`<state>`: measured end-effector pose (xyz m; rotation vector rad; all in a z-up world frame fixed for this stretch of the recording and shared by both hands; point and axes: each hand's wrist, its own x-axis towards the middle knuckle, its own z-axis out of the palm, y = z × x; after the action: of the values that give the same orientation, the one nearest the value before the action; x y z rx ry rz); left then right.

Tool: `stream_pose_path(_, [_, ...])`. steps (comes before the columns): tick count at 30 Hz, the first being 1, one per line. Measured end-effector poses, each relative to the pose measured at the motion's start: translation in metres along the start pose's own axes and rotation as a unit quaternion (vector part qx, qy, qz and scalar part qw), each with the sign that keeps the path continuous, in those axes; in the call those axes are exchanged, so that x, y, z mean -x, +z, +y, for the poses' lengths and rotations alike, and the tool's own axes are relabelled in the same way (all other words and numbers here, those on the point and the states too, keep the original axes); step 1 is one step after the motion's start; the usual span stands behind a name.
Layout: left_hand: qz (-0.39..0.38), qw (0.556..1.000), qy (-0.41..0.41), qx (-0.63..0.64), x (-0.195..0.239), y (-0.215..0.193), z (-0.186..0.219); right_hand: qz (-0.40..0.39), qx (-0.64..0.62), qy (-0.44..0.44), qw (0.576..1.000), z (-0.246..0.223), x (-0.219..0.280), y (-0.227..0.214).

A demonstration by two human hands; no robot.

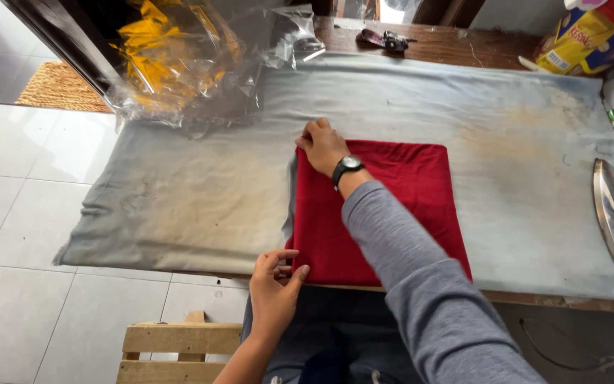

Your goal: The person irons a red long-sleeved shirt on a padded ironing board, smoothing the body and sleeves, then folds the shirt into a compact rectangle. The shirt is handled one at a time and ends folded on the board.

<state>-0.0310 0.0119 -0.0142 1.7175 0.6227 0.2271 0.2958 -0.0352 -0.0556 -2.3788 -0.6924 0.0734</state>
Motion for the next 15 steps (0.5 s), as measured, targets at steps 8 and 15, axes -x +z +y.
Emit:
stream_pose_path(8, [0.000,0.997,0.069,0.020,0.004,-0.002,-0.010,0.098,0.010,0.016,0.995,0.111,0.063,-0.121])
stream_pose_path(15, [0.020,0.994,0.105,-0.013,0.006,0.005,-0.008,0.031,-0.046,0.330,0.942,0.174,0.123,-0.183])
